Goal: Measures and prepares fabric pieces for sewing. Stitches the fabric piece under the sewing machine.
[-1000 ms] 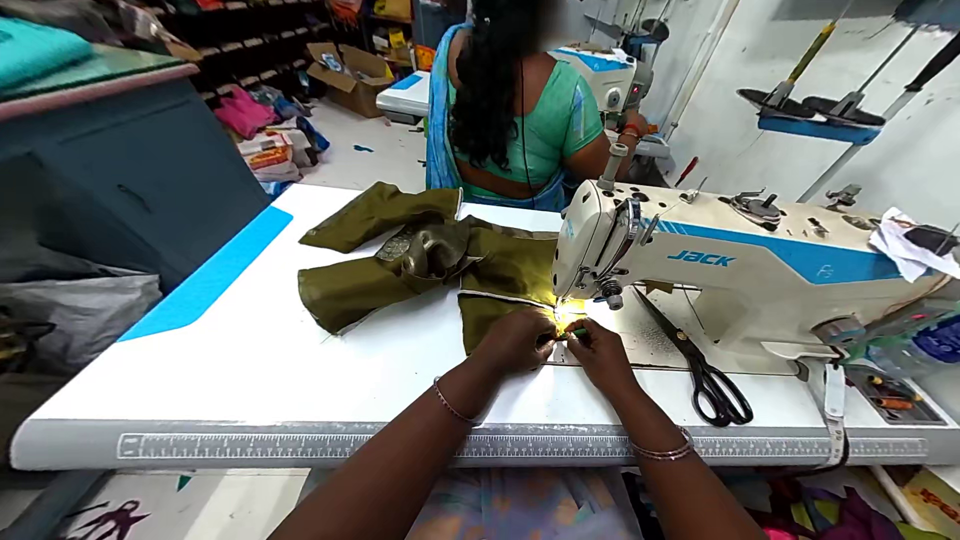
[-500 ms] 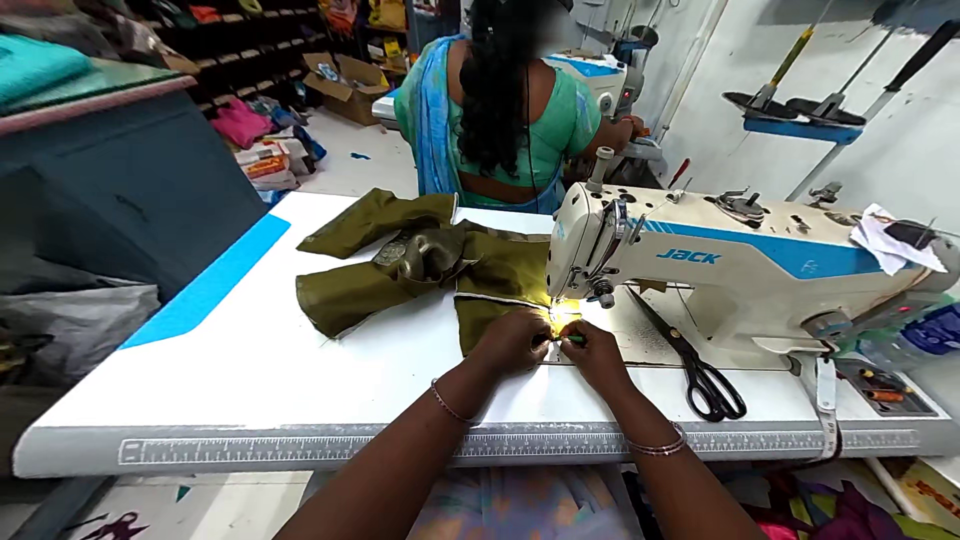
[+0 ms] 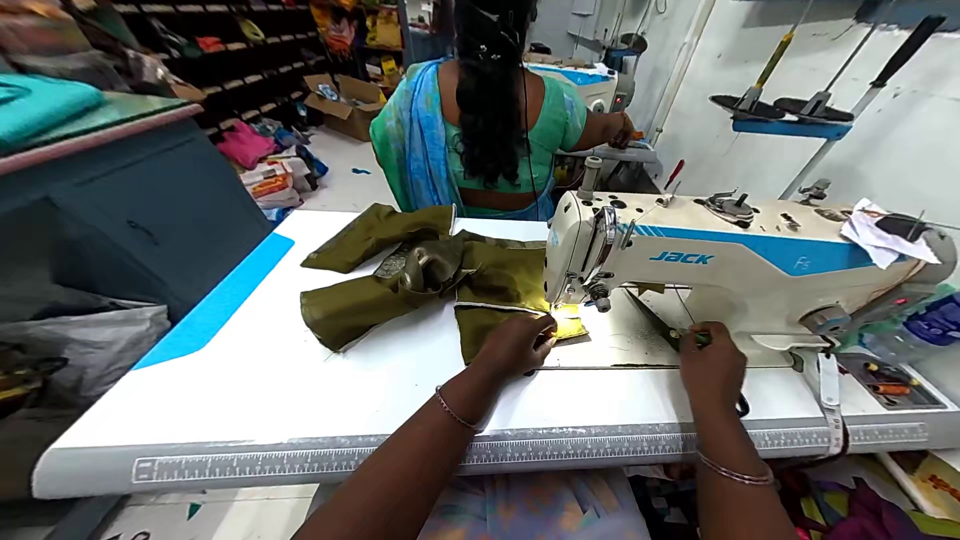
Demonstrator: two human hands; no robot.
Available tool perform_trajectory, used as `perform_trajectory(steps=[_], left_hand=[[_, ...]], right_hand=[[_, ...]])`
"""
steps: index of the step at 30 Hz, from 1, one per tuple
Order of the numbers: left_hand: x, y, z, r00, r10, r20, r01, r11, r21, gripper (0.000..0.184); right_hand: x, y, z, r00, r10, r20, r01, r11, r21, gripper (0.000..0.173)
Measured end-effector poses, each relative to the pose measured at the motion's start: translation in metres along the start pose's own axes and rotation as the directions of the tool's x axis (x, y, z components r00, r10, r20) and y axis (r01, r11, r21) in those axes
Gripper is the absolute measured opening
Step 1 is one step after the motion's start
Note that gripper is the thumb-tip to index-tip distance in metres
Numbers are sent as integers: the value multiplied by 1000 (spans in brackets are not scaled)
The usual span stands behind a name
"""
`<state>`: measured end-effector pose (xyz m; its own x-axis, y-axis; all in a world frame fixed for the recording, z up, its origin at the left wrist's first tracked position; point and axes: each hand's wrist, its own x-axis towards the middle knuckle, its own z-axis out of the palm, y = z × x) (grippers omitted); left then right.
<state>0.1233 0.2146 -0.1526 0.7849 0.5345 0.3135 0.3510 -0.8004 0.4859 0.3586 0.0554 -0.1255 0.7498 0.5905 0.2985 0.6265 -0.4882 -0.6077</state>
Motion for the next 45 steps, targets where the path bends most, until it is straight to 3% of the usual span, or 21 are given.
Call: perform_trajectory(steps=[3,8,12,15,17,19,24,33,39,45], left_hand=[[1,1,-2,999,-37,1,37,999,-35,20],[4,6,-3,989,-144,31,146,986,-79,22],[8,1,2,970,-242,39,245,946,-211,28],[9,0,4,967,-252,45,255,928,-272,31],[9,-1,3,968,-247,44,250,931,-268,31],[8,-2,4,972,-233,33,233,935,-268,30],[7,-4,5,985,-173,16,171,953,-250,22],[6,-8,8,995,-84,-53,70,971,-227,15],[7,-6,5,994,-107,-5,103,970,-221,15],[8,-1,1,992,-121,34,125,975,-185,19]], right_hand=[[11,19,-10,992,128,-4,-127,980,-151,27],[15,31,-7,989,149,-18,-149,956,-251,27],[-2,5,3,988,-143,66,149,984,-100,23],[-17,-27,22,855,-416,310,386,909,158,18],[-25,-42,41,772,-537,340,442,838,320,16],[-28,-53,56,743,-582,331,468,805,365,15],[-23,-66,83,822,-478,310,381,866,323,10],[-24,-69,88,844,-437,312,363,892,268,12],[-21,-78,84,794,-412,447,386,910,154,13],[-23,-78,85,784,-424,454,420,900,117,17]])
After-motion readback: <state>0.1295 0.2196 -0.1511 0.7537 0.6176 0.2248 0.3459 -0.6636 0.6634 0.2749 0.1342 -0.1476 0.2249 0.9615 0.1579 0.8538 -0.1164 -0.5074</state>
